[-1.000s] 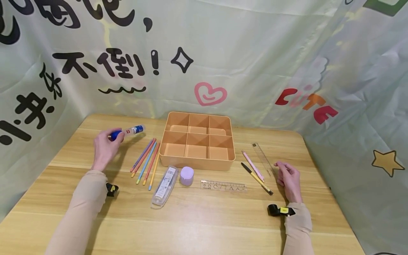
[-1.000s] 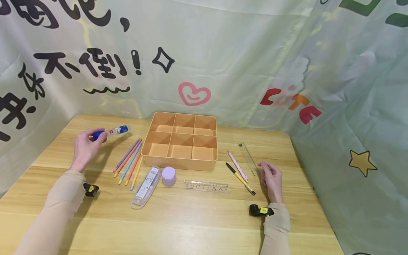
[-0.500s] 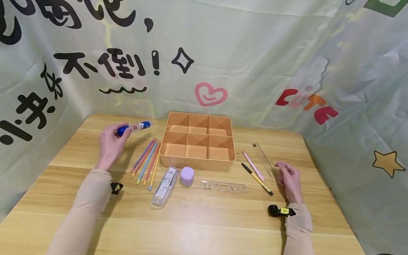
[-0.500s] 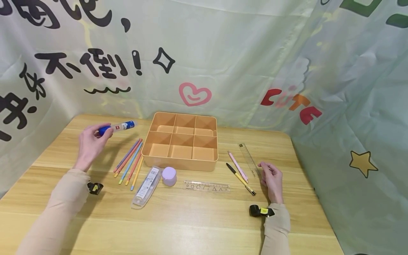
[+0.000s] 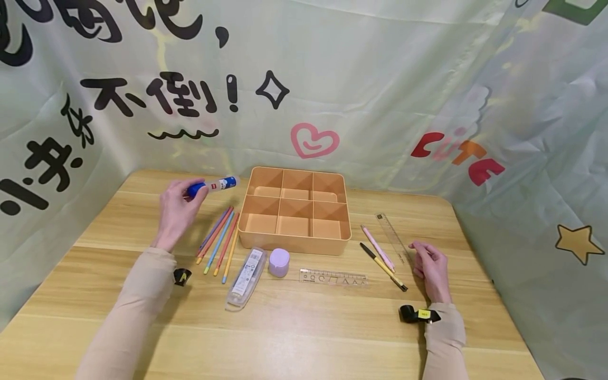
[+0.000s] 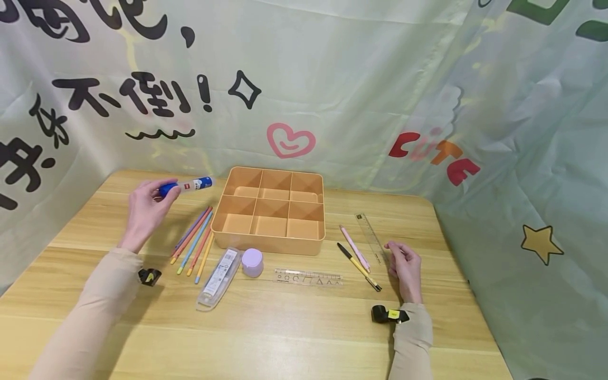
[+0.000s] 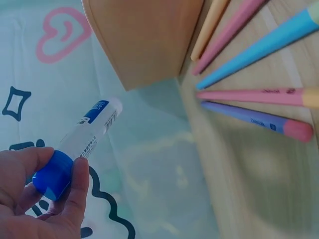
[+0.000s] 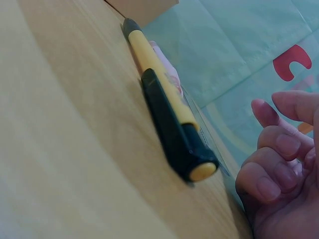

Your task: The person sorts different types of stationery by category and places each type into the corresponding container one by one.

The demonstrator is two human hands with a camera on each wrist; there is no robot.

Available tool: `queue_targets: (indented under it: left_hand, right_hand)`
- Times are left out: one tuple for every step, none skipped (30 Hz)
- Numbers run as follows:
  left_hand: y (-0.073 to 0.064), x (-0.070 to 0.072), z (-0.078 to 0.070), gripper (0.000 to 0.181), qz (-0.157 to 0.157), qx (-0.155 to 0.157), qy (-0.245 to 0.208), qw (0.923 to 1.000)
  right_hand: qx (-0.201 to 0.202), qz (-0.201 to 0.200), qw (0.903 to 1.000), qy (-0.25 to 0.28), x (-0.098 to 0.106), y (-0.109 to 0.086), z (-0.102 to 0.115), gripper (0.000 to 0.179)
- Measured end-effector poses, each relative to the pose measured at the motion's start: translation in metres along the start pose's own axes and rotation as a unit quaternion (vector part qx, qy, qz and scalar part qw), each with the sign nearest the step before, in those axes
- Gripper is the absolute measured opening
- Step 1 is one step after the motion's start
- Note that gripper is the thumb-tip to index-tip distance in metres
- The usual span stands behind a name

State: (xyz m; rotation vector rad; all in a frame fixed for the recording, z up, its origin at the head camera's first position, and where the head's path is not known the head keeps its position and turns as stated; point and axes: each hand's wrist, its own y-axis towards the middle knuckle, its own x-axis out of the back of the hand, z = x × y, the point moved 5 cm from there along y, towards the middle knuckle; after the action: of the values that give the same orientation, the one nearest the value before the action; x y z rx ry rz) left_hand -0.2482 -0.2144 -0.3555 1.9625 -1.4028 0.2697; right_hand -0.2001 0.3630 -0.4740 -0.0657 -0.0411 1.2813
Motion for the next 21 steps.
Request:
queue_targets:
  left_hand:
    - [0.000,-0.001,-0.001,0.034,0.002,-0.001,-0.002,1.0000]
    - [0.000,-0.003,-0.003,0.034,0.006,-0.003,-0.004,1.0000]
    - [0.001,-0.004,-0.004,0.034,0.008,-0.005,-0.006,0.9999]
    - [0.001,-0.005,-0.006,0.034,0.010,-0.007,-0.008,0.9999]
    - [0.001,-0.006,-0.007,0.033,0.012,-0.009,-0.010,0.9998]
    - [0.001,-0.007,-0.009,0.033,0.014,-0.010,-0.012,0.9998]
    - [0.002,-0.009,-0.010,0.033,0.016,-0.011,-0.013,0.9997]
    - [0.002,-0.010,-0.011,0.033,0.017,-0.012,-0.014,0.9997]
    - [0.003,-0.011,-0.012,0.033,0.018,-0.013,-0.015,0.9996]
    - [0.004,-0.012,-0.013,0.033,0.020,-0.014,-0.017,0.9996]
    - [0.004,-0.013,-0.014,0.033,0.022,-0.013,-0.019,0.9995]
    - [0.005,-0.015,-0.015,0.033,0.024,-0.013,-0.020,0.9994]
    - [0.006,-0.016,-0.016,0.033,0.026,-0.013,-0.023,0.9993]
    - [0.007,-0.018,-0.018,0.033,0.028,-0.014,-0.025,0.9992]
    - [0.008,-0.019,-0.020,0.033,0.029,-0.015,-0.027,0.9991]
    - [0.009,-0.020,-0.021,0.033,0.030,-0.015,-0.028,0.9991]
    - [0.010,-0.022,-0.023,0.033,0.030,-0.016,-0.029,0.9990]
    - [0.011,-0.023,-0.025,0.033,0.031,-0.017,-0.031,0.9989]
    - [0.012,-0.025,-0.027,0.032,0.032,-0.018,-0.032,0.9988]
    - [0.012,-0.026,-0.028,0.032,0.033,-0.019,-0.033,0.9987]
    - [0.013,-0.028,-0.030,0.032,0.034,-0.020,-0.035,0.9986]
  right_hand:
    - [0.000,0.001,1.0000,0.001,0.000,0.000,0.000,0.019]
    - [0.000,0.001,1.0000,0.000,0.000,0.000,0.000,0.019]
    - [-0.001,0.000,1.0000,-0.002,0.000,0.001,-0.001,0.019]
    - [-0.002,-0.001,1.0000,-0.004,0.000,0.001,-0.001,0.019]
    - [-0.002,-0.001,1.0000,-0.006,0.001,0.001,-0.001,0.019]
    - [-0.001,-0.001,1.0000,-0.007,0.001,0.001,-0.001,0.019]
    - [-0.001,-0.001,1.0000,-0.007,0.001,0.001,-0.001,0.019]
    - [-0.001,-0.002,1.0000,-0.008,0.001,0.002,-0.001,0.019]
    - [0.000,-0.001,1.0000,-0.008,0.001,0.002,-0.001,0.019]
    - [0.000,0.000,1.0000,-0.008,0.001,0.002,-0.001,0.019]
    - [0.000,0.001,1.0000,-0.008,0.000,0.002,-0.001,0.019]
    - [0.000,0.002,1.0000,-0.007,0.000,0.001,-0.001,0.019]
    - [0.001,0.003,1.0000,-0.006,0.000,0.001,-0.001,0.019]
    - [0.002,0.003,1.0000,-0.006,0.000,0.001,-0.001,0.019]
    - [0.003,0.004,1.0000,-0.005,0.000,0.001,0.000,0.019]
    - [0.002,0.002,1.0000,-0.007,0.000,0.000,0.000,0.019]
    - [0.003,0.002,1.0000,-0.008,0.000,0.000,0.000,0.019]
    - [0.003,0.003,1.0000,-0.007,0.000,0.000,0.000,0.019]
    - [0.004,0.004,1.0000,-0.005,0.000,0.000,0.000,0.019]
    - [0.003,0.004,1.0000,-0.006,0.000,0.000,0.000,0.019]
    - [0.002,0.004,1.0000,-0.008,0.000,0.000,0.000,0.019]
